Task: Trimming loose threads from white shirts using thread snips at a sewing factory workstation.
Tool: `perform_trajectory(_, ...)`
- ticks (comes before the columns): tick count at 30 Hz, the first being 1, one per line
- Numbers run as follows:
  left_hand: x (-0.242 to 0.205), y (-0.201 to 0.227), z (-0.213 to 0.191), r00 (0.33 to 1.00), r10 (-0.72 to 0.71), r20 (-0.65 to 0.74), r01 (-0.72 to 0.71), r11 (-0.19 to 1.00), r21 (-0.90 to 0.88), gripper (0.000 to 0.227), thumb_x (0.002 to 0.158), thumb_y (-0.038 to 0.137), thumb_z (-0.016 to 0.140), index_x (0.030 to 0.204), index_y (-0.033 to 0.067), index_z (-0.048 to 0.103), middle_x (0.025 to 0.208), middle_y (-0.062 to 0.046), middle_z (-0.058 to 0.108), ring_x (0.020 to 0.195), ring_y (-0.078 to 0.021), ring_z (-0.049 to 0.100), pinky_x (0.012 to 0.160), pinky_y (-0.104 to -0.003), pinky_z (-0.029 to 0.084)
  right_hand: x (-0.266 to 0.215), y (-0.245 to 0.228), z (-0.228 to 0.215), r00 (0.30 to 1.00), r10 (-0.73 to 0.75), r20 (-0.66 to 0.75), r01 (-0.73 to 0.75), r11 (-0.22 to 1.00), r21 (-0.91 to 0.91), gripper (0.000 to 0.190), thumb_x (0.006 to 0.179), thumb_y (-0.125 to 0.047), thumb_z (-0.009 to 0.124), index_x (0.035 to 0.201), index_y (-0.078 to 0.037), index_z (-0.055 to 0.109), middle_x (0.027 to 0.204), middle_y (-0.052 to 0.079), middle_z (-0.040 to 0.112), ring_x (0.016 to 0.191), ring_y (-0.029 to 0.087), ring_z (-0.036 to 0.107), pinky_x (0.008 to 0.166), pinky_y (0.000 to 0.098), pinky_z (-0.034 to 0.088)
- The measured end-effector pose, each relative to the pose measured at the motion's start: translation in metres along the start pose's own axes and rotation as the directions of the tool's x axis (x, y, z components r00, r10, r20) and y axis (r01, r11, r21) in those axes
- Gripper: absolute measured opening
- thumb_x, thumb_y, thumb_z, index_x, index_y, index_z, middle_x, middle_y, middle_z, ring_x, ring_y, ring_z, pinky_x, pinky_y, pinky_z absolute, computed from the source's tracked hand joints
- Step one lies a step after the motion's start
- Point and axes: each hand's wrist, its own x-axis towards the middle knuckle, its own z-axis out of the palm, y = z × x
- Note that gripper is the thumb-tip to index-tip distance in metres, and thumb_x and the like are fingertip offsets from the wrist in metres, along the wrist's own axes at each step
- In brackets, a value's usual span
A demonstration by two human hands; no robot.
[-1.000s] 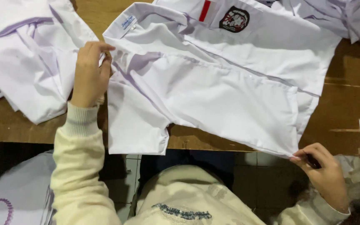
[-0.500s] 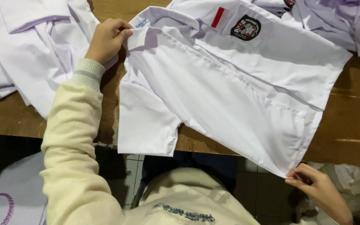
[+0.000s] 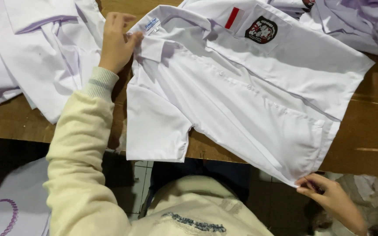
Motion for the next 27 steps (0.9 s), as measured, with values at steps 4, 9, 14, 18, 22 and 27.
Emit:
perform_trajectory(4, -0.021, 0.042, -0.036, 0.969, -0.195, -0.152, 0.195, 0.981, -0.019, 0.005, 0.106, 0.006, 0.060, 0.104, 0.0021, 0.058, 0.099, -0.012, 0.061, 0.083, -0.0218, 0.059, 0.071, -0.034, 0.050, -0.021, -0.018, -0.025, 0.982, 0.064, -0.175, -0.014, 0.962, 0.273, 0.023, 0.084, -0.003, 0.079, 0.107, -0.004, 0.084, 0.083, 0.010, 0.063, 0.079, 0.020, 0.056, 0.078, 0.0284, 0.041)
perform_trajectory(9, -0.065, 0.077, -0.062, 0.700, -0.619, 0.356, 0.547, 0.785, 0.290, 0.060, 0.111, 0.055, 0.038, 0.078, 0.0080, 0.054, 0.076, -0.008, 0.066, 0.075, -0.0291, 0.062, 0.072, -0.043, 0.043, -0.001, -0.004, -0.050, 0.732, 0.070, -0.677, 0.048, 0.987, 0.154, 0.024, 0.125, -0.017, 0.059, 0.146, -0.006, 0.060, 0.108, 0.010, 0.050, 0.083, 0.021, 0.049, 0.073, 0.0356, 0.041)
perform_trajectory(14, -0.092, 0.102, -0.066, 0.608, -0.641, 0.469, 0.539, 0.767, 0.349, 0.060, 0.100, 0.062, 0.053, 0.078, 0.0057, 0.054, 0.075, -0.009, 0.063, 0.073, -0.0277, 0.060, 0.068, -0.042, 0.041, 0.028, -0.020, -0.061, 0.810, 0.104, -0.577, -0.106, 0.994, 0.031, 0.031, 0.118, -0.033, 0.062, 0.120, -0.002, 0.068, 0.113, 0.015, 0.067, 0.101, 0.030, 0.060, 0.087, 0.0449, 0.043)
perform_trajectory(18, -0.097, 0.114, -0.075, 0.555, -0.637, 0.535, 0.624, 0.744, 0.240, 0.046, 0.095, 0.051, 0.056, 0.109, 0.0089, 0.069, 0.100, -0.004, 0.072, 0.088, -0.0213, 0.063, 0.076, -0.036, 0.044, 0.054, -0.029, -0.049, 0.842, 0.209, -0.497, -0.321, 0.935, -0.149, 0.063, 0.109, -0.061, 0.066, 0.099, 0.002, 0.064, 0.099, 0.023, 0.071, 0.098, 0.046, 0.064, 0.081, 0.0557, 0.045)
perform_trajectory(22, -0.091, 0.135, -0.086, 0.494, -0.674, 0.549, 0.775, 0.627, 0.072, 0.043, 0.099, 0.046, 0.052, 0.122, 0.0110, 0.065, 0.116, 0.003, 0.068, 0.103, -0.0104, 0.060, 0.089, -0.028, 0.045, 0.043, -0.050, -0.043, 0.823, 0.191, -0.535, -0.313, 0.938, -0.147, 0.059, 0.109, -0.055, 0.074, 0.099, 0.003, 0.064, 0.097, 0.020, 0.070, 0.098, 0.041, 0.063, 0.084, 0.0549, 0.045)
perform_trajectory(27, -0.101, 0.121, -0.081, 0.533, -0.580, 0.616, 0.840, 0.448, -0.306, 0.020, 0.105, 0.030, 0.057, 0.114, 0.0127, 0.052, 0.086, -0.001, 0.060, 0.080, -0.0109, 0.059, 0.068, -0.024, 0.047, 0.034, -0.058, -0.033, 0.803, 0.198, -0.562, -0.314, 0.942, -0.117, 0.055, 0.097, -0.049, 0.085, 0.102, 0.002, 0.064, 0.098, 0.015, 0.071, 0.093, 0.037, 0.065, 0.081, 0.0508, 0.048)
